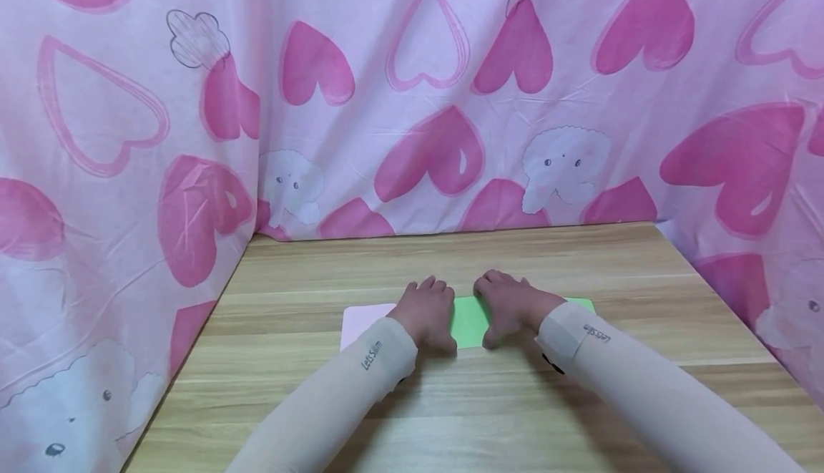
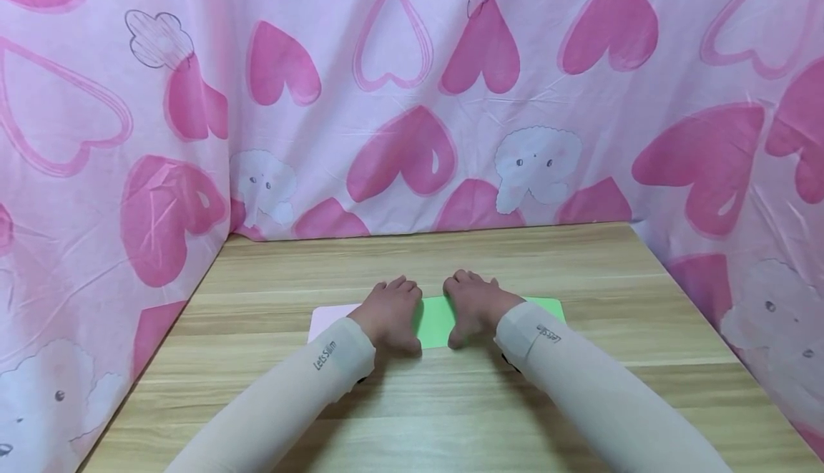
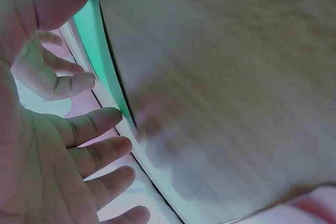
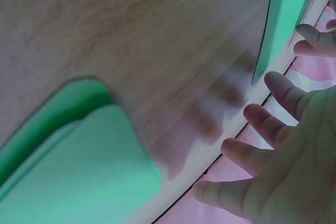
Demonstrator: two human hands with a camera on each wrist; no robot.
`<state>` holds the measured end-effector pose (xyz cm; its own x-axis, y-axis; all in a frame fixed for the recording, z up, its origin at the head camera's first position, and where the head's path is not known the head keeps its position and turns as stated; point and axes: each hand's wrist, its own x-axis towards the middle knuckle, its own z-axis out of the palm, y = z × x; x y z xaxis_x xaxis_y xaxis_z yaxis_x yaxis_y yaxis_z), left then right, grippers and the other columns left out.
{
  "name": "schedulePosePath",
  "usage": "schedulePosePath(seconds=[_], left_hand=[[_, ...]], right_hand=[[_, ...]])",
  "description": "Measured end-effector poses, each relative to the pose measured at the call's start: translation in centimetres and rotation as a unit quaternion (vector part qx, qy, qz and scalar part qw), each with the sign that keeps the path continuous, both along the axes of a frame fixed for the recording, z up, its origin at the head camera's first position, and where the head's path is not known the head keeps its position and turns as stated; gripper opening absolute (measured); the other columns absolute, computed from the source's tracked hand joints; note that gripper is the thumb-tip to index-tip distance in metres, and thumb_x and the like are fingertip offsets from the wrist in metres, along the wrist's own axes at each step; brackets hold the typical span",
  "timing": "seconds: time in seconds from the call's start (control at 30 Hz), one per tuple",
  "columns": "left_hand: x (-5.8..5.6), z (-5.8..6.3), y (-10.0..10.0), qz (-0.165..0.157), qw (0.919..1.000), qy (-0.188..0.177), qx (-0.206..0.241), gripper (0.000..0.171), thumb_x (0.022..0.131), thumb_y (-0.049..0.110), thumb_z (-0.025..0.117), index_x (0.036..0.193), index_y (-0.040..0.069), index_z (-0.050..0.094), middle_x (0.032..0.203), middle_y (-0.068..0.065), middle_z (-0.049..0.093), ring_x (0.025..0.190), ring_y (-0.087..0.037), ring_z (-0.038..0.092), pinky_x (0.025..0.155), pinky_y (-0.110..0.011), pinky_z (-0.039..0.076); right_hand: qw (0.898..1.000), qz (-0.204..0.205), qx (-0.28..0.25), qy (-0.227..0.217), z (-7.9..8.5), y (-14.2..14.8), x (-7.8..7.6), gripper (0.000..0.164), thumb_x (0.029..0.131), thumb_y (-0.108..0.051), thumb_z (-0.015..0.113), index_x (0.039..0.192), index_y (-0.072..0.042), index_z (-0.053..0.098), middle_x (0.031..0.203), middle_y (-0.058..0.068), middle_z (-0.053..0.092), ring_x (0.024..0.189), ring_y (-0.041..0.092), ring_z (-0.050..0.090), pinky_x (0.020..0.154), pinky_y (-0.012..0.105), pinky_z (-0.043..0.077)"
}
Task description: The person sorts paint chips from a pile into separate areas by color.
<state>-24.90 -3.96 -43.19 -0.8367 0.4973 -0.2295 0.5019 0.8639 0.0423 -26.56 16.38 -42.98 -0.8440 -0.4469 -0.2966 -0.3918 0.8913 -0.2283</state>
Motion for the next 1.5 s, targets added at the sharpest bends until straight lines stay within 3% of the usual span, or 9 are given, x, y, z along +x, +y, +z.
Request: schedulePosePath(seconds=[0.17,0.4,0.63,0.87,1.07,1.3,1.5], left_hand=[[0.1,-0.1,-0.1,0.007,0.9999,0.0,0.011,0.093,0.07,0.055,0.085,0.145,0.009,0.053,0.147,-0.007,0.058,0.15,-0.033,0.043,0.12,-0.058,0.039],[0.1,0.0,-0.1,0.009,0.9998,-0.001,0.019,0.093,0.071,0.054,0.084,0.145,0.009,0.051,0.147,-0.007,0.058,0.149,-0.032,0.044,0.12,-0.057,0.04],[-0.1,-0.1,-0.2,0.011,0.9997,-0.008,0.021,0.092,0.071,0.054,0.084,0.145,0.008,0.052,0.147,-0.006,0.059,0.149,-0.031,0.043,0.121,-0.056,0.039],[-0.2,-0.1,-0.2,0.009,0.9996,-0.01,0.024,0.093,0.073,0.055,0.084,0.146,0.008,0.052,0.15,-0.007,0.057,0.151,-0.032,0.042,0.121,-0.057,0.038],[-0.1,-0.3,-0.4,-0.001,0.9996,-0.003,0.026,0.097,0.07,0.063,0.084,0.143,0.008,0.053,0.143,-0.007,0.06,0.148,-0.033,0.045,0.119,-0.057,0.04],[-0.4,-0.7,-0.3,0.007,0.9995,-0.007,0.031,0.099,0.071,0.065,0.083,0.146,0.008,0.052,0.147,-0.008,0.057,0.15,-0.033,0.043,0.122,-0.058,0.037],[-0.2,-0.2,0.2,0.009,0.9992,-0.008,0.039,0.101,0.071,0.065,0.084,0.148,0.007,0.051,0.15,-0.008,0.056,0.152,-0.034,0.04,0.123,-0.058,0.036]], right_hand=[[1.0,0.002,-0.007,0.009,-0.1,0.3,0.1,0.093,0.064,-0.047,0.095,0.141,-0.014,0.055,0.147,0.009,0.05,0.127,0.03,0.051,0.109,0.08,0.037],[1.0,0.001,-0.017,0.001,0.4,0.5,0.1,0.09,0.062,-0.047,0.097,0.136,-0.014,0.056,0.14,0.008,0.051,0.121,0.028,0.051,0.108,0.082,0.036],[1.0,0.01,-0.014,0.002,0.5,0.7,0.2,0.101,0.057,-0.052,0.1,0.137,-0.012,0.054,0.137,0.007,0.051,0.121,0.026,0.05,0.108,0.082,0.034],[1.0,0.018,0.003,0.009,0.5,0.5,0.2,0.095,0.06,-0.05,0.097,0.135,-0.011,0.054,0.135,0.006,0.051,0.124,0.027,0.048,0.11,0.08,0.035],[1.0,0.018,-0.007,0.011,0.6,0.6,0.2,0.093,0.061,-0.049,0.096,0.135,-0.009,0.055,0.13,0.005,0.051,0.115,0.024,0.05,0.108,0.078,0.039],[1.0,0.015,-0.026,0.008,0.5,1.0,0.1,0.096,0.061,-0.05,0.096,0.136,-0.009,0.054,0.131,0.005,0.052,0.112,0.023,0.052,0.104,0.074,0.044],[0.999,0.011,-0.034,0.002,0.5,1.7,0.2,0.098,0.061,-0.048,0.097,0.139,-0.009,0.053,0.135,0.007,0.052,0.113,0.024,0.053,0.105,0.076,0.043]])
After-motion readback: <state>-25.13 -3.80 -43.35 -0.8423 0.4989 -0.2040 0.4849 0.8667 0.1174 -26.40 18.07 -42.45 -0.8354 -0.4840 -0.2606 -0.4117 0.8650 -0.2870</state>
